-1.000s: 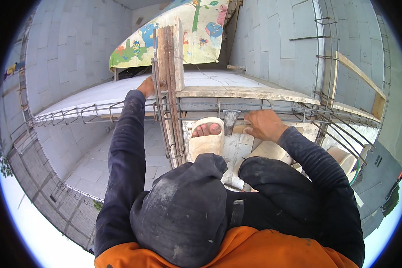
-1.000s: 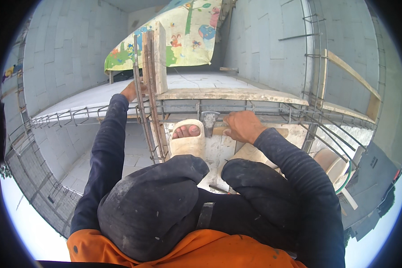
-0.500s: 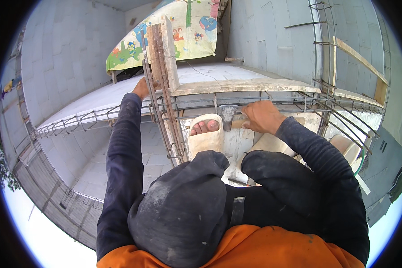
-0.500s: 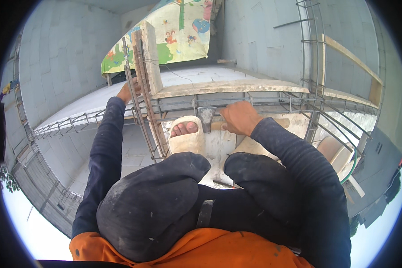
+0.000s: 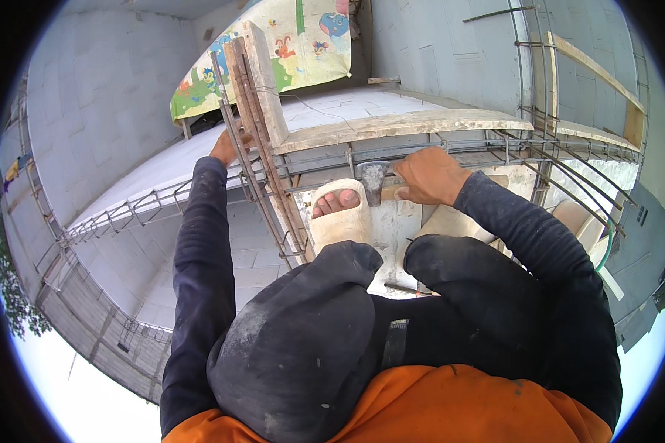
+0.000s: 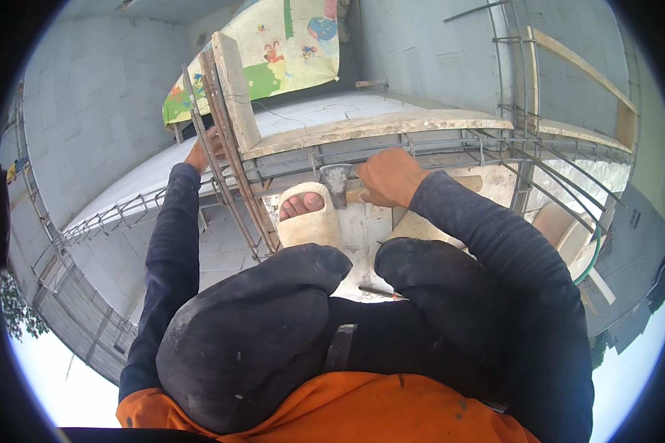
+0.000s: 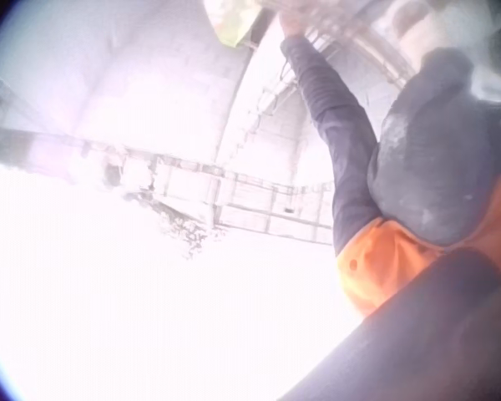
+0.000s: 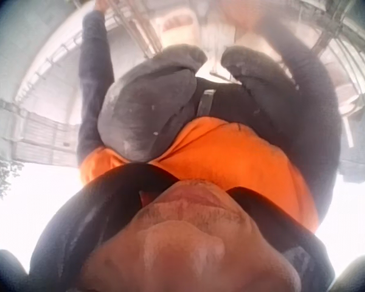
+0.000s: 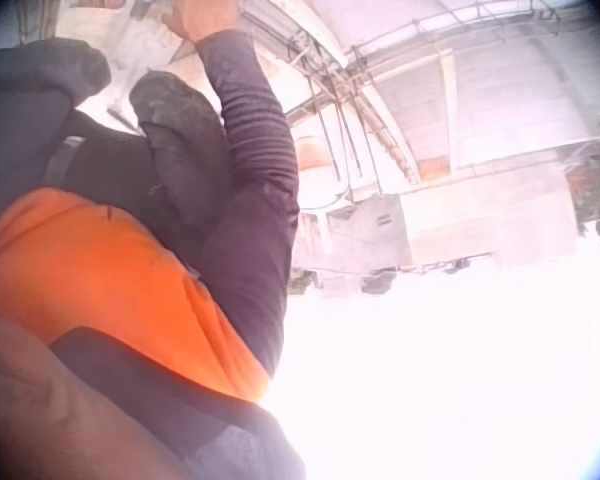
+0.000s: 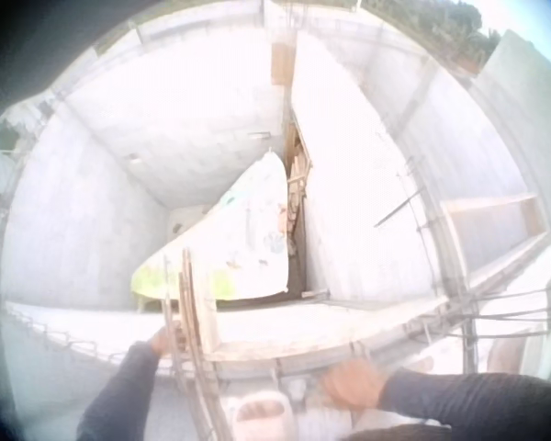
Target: The person constructs a wooden formwork for concrete by placing a wood plank against a rebar structure and securing it with nails using a hammer.
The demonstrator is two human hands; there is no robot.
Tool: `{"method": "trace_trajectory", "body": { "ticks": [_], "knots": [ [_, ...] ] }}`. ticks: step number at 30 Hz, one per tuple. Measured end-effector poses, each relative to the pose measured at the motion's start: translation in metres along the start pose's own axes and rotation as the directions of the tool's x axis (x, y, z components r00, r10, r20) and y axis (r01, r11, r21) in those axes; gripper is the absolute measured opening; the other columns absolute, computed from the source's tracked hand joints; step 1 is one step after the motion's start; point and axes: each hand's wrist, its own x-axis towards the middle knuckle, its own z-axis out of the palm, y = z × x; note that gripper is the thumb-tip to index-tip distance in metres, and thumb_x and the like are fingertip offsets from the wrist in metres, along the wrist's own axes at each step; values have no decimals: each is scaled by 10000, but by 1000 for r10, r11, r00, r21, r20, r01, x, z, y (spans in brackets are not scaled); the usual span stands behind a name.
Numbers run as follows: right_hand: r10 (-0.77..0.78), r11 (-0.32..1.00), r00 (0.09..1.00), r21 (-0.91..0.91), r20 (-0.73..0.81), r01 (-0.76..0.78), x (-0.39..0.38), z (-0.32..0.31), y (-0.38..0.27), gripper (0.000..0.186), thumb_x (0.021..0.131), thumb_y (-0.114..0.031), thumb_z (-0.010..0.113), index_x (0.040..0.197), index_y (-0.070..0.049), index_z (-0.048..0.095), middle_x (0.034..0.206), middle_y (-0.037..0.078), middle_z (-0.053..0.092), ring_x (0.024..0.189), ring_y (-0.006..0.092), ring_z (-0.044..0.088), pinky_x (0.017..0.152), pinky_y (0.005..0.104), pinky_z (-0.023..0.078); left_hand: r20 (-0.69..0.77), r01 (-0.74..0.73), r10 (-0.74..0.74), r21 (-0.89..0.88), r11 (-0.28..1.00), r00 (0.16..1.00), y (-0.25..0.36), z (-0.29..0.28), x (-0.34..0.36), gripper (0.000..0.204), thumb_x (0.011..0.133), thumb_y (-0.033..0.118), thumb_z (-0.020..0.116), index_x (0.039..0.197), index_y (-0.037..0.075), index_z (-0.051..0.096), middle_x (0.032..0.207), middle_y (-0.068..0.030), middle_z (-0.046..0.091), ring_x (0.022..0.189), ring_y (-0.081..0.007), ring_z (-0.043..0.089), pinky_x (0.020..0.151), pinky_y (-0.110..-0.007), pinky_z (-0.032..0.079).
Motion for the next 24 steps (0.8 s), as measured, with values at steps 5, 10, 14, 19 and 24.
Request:
{"method": "trace_trajectory", "body": {
  "ticks": [5,10,14,19,24],
  "knots": [
    [-16,1000,998,13,-61,17,2,6,7,407,885,-420,763,1030,-40,756,907,180,764,877,371,753,785,485,588,-62,2,-14,-198,980,998,19,14,-6,475,946,178,655,1391,31,570,973,-66,672,801,-166,618,708,-342,515],
    [-14,1000,999,16,-51,15,7,3,7,369,862,-384,770,1005,-44,763,915,180,765,880,372,754,787,479,591,-3,28,-29,-119,993,1000,24,7,-15,532,1061,326,540,1528,91,440,1307,-146,634,1125,-289,639,969,-451,508],
    [6,1000,999,10,-34,-6,9,2,8,358,845,-371,777,993,-45,765,914,179,766,884,373,754,793,478,592,62,51,-45,-107,993,997,18,4,-10,619,1108,421,486,1634,126,344,1500,-196,584,1300,-377,632,1104,-518,496],
    [43,999,999,-19,34,-42,9,-1,8,439,855,-434,798,1077,-56,765,912,198,764,889,387,755,796,487,596,84,39,-28,-133,990,996,25,17,-6,630,1108,422,479,1641,123,324,1522,-200,563,1329,-372,612,1155,-522,465],
    [36,999,999,-12,14,-36,8,-4,5,439,843,-435,808,1056,-54,765,884,193,762,873,388,755,779,488,598,69,37,-26,-159,987,997,31,17,-13,650,1088,404,539,1633,115,336,1506,-198,572,1340,-367,606,1151,-518,474]
  ]
}}
